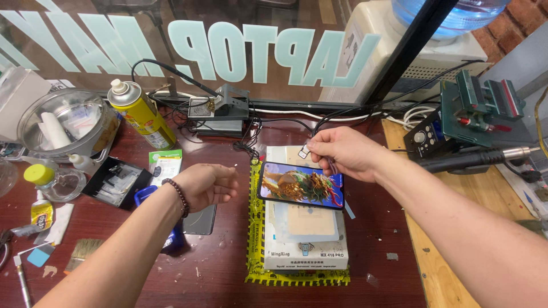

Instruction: The person holds a smartphone, powers it on, then pries open the back cover and removes internal components. They use a screwdriver on the exposed chassis and peel the battery out of the phone body, placing the battery on the workbench.

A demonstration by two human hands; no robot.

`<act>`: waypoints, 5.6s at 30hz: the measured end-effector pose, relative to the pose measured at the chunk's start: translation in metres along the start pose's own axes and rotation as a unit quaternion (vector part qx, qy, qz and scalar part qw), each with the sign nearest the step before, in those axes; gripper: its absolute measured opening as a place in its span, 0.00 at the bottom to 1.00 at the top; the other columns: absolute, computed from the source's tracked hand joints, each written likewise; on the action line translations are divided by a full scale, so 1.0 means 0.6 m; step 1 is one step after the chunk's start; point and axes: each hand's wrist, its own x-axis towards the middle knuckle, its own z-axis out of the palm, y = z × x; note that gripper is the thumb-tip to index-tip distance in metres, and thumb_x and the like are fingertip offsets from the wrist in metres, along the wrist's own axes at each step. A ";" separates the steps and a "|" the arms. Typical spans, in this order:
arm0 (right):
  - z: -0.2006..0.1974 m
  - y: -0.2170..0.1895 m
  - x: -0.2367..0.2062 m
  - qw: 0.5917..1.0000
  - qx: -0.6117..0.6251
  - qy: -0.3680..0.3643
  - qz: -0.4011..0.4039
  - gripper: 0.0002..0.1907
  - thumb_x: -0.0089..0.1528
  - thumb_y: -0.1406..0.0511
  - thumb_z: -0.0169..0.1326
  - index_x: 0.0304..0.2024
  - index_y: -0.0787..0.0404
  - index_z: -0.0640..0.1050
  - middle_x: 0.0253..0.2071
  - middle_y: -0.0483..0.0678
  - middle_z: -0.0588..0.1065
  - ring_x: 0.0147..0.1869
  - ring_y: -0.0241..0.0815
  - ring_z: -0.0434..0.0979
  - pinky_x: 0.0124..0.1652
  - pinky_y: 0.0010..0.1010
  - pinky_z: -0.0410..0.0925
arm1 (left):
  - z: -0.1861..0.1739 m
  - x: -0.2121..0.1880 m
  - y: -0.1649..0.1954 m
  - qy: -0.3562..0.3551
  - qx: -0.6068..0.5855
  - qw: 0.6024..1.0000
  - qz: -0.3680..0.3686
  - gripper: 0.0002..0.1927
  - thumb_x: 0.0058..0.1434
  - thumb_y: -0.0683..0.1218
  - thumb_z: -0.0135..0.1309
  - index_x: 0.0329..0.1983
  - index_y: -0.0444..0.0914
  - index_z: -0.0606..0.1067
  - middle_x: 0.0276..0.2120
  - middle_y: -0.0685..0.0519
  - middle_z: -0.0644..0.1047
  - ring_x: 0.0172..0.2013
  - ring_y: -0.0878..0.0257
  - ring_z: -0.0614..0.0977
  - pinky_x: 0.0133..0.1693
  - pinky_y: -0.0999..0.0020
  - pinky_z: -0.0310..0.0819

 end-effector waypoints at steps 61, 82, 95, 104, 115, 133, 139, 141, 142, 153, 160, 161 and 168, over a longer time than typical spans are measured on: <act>-0.062 0.213 -0.032 0.920 -0.178 0.349 -0.014 0.13 0.63 0.58 0.55 0.41 0.59 0.84 0.32 0.43 0.80 0.28 0.33 0.73 0.28 0.28 0.66 | 0.044 0.027 0.042 0.084 0.242 0.965 0.055 0.18 0.63 0.55 0.58 0.43 0.34 0.81 0.31 0.50 0.82 0.27 0.62 0.81 0.27 0.63 0.76; 0.036 0.039 -0.184 0.914 -0.313 0.196 -0.170 0.09 0.58 0.63 0.61 0.37 0.61 0.86 0.27 0.44 0.84 0.30 0.29 0.80 0.34 0.25 0.72 | 0.177 -0.042 0.038 0.064 0.077 0.951 0.294 0.15 0.63 0.53 0.58 0.45 0.40 0.75 0.37 0.57 0.82 0.38 0.69 0.81 0.38 0.68 0.80; 0.016 -0.015 -0.189 0.853 -0.491 0.104 -0.141 0.10 0.56 0.62 0.58 0.37 0.58 0.86 0.25 0.48 0.83 0.30 0.40 0.85 0.35 0.31 0.75 | 0.211 -0.029 0.060 0.058 0.081 0.939 0.330 0.12 0.60 0.51 0.62 0.43 0.41 0.78 0.33 0.59 0.82 0.31 0.70 0.81 0.32 0.72 0.75; 0.016 -0.025 -0.190 0.865 -0.476 0.097 -0.126 0.10 0.58 0.62 0.57 0.37 0.57 0.85 0.24 0.47 0.83 0.29 0.39 0.85 0.34 0.31 0.75 | 0.219 -0.035 0.070 0.066 0.089 0.941 0.321 0.13 0.59 0.50 0.63 0.43 0.39 0.79 0.33 0.57 0.81 0.31 0.69 0.81 0.31 0.71 0.74; 0.015 -0.040 -0.175 0.893 -0.439 0.073 -0.058 0.10 0.60 0.62 0.56 0.35 0.60 0.85 0.23 0.46 0.83 0.27 0.35 0.84 0.32 0.27 0.76 | 0.214 -0.014 0.076 0.057 0.101 0.943 0.312 0.14 0.60 0.51 0.63 0.44 0.38 0.79 0.34 0.56 0.82 0.33 0.67 0.83 0.33 0.69 0.77; -0.027 0.031 -0.080 0.945 -0.300 0.094 -0.089 0.13 0.58 0.67 0.61 0.45 0.61 0.84 0.33 0.46 0.82 0.30 0.32 0.78 0.32 0.27 0.73 | 0.173 0.015 0.024 0.153 0.081 0.970 0.171 0.18 0.63 0.53 0.57 0.46 0.34 0.77 0.36 0.49 0.79 0.35 0.54 0.85 0.29 0.56 0.85; -0.020 0.088 -0.062 0.937 -0.318 0.108 -0.096 0.11 0.58 0.68 0.60 0.43 0.62 0.84 0.35 0.47 0.84 0.36 0.35 0.81 0.39 0.30 0.74 | 0.157 0.013 -0.027 0.147 0.074 0.980 0.108 0.14 0.62 0.45 0.57 0.49 0.37 0.75 0.42 0.48 0.77 0.38 0.53 0.84 0.32 0.55 0.85; -0.005 0.076 -0.061 0.900 -0.385 0.150 -0.137 0.12 0.57 0.68 0.61 0.43 0.61 0.84 0.36 0.48 0.84 0.40 0.38 0.83 0.42 0.31 0.74 | 0.144 0.010 -0.027 0.171 0.147 0.966 0.128 0.14 0.62 0.48 0.58 0.48 0.37 0.79 0.38 0.49 0.79 0.36 0.58 0.84 0.31 0.61 0.85; 0.003 0.068 -0.065 0.868 -0.434 0.189 -0.149 0.12 0.57 0.67 0.61 0.44 0.59 0.84 0.37 0.50 0.83 0.41 0.41 0.82 0.43 0.33 0.74 | 0.135 0.008 -0.027 0.184 0.148 0.962 0.138 0.12 0.62 0.48 0.59 0.45 0.36 0.79 0.36 0.50 0.80 0.34 0.59 0.83 0.30 0.63 0.83; 0.208 -0.003 -0.039 0.896 -0.340 0.129 -0.256 0.10 0.59 0.64 0.58 0.41 0.57 0.84 0.34 0.48 0.84 0.37 0.39 0.86 0.40 0.30 0.76 | -0.010 -0.079 -0.076 0.146 -0.005 0.967 0.209 0.05 0.62 0.41 0.58 0.33 0.33 0.75 0.22 0.53 0.76 0.20 0.67 0.74 0.22 0.70 0.70; 0.213 0.004 -0.032 0.875 -0.383 0.120 -0.271 0.10 0.57 0.63 0.59 0.40 0.57 0.85 0.34 0.47 0.84 0.37 0.37 0.85 0.40 0.29 0.75 | -0.008 -0.096 -0.092 0.141 0.048 0.976 0.161 0.03 0.59 0.37 0.58 0.36 0.36 0.76 0.25 0.54 0.78 0.23 0.67 0.78 0.27 0.68 0.77; 0.199 0.004 -0.034 0.868 -0.395 0.137 -0.268 0.11 0.56 0.64 0.60 0.40 0.56 0.85 0.34 0.47 0.83 0.37 0.37 0.85 0.39 0.30 0.75 | -0.005 -0.092 -0.089 0.128 0.056 0.978 0.156 0.03 0.59 0.37 0.58 0.36 0.36 0.76 0.26 0.53 0.80 0.24 0.66 0.79 0.27 0.68 0.78; 0.023 0.044 -0.076 0.853 -0.387 0.320 -0.139 0.11 0.60 0.60 0.62 0.40 0.58 0.85 0.30 0.48 0.82 0.33 0.38 0.82 0.37 0.31 0.72 | 0.044 -0.040 -0.063 0.086 0.115 0.975 0.168 0.17 0.69 0.49 0.58 0.39 0.27 0.79 0.26 0.47 0.80 0.23 0.60 0.79 0.25 0.68 0.75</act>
